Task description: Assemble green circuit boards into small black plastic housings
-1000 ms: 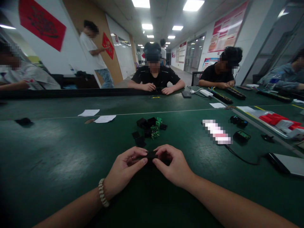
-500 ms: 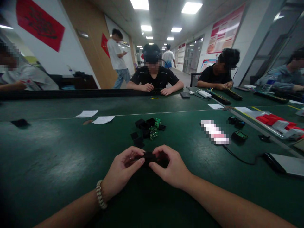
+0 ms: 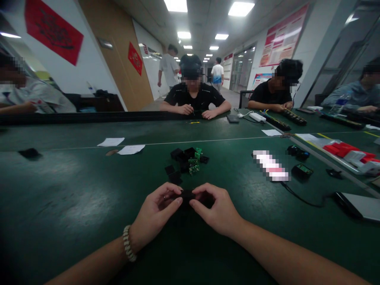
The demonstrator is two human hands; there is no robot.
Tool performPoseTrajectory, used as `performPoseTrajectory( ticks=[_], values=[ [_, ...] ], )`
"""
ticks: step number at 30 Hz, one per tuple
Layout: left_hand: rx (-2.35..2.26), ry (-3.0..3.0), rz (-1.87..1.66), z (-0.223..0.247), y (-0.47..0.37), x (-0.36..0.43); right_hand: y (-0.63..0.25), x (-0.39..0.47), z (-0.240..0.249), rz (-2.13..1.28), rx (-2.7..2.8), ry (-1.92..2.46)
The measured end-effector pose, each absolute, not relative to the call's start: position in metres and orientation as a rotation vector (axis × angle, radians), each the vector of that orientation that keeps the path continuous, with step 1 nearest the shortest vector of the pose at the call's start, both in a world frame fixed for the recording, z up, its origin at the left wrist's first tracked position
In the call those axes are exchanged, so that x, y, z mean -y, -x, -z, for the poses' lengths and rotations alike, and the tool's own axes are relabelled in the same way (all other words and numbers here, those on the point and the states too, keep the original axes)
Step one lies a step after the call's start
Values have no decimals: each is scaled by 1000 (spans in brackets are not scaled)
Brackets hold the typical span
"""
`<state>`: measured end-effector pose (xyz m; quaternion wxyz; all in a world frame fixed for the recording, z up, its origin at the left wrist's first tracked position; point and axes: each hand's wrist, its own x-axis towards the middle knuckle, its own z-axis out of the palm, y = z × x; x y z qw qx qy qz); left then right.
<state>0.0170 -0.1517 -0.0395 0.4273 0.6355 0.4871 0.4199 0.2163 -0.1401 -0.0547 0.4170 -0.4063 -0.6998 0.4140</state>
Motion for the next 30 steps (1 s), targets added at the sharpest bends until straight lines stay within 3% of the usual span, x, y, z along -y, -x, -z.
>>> performPoseTrajectory(
  ticks=[9, 30],
  values=[
    [-1186, -1655, -1022, 44, -12, 150, -216, 139, 52, -1212, 1630, 979],
    [-1249, -1709, -981, 42, -13, 150, -216, 142, 52, -1097, 1741, 979]
  ],
)
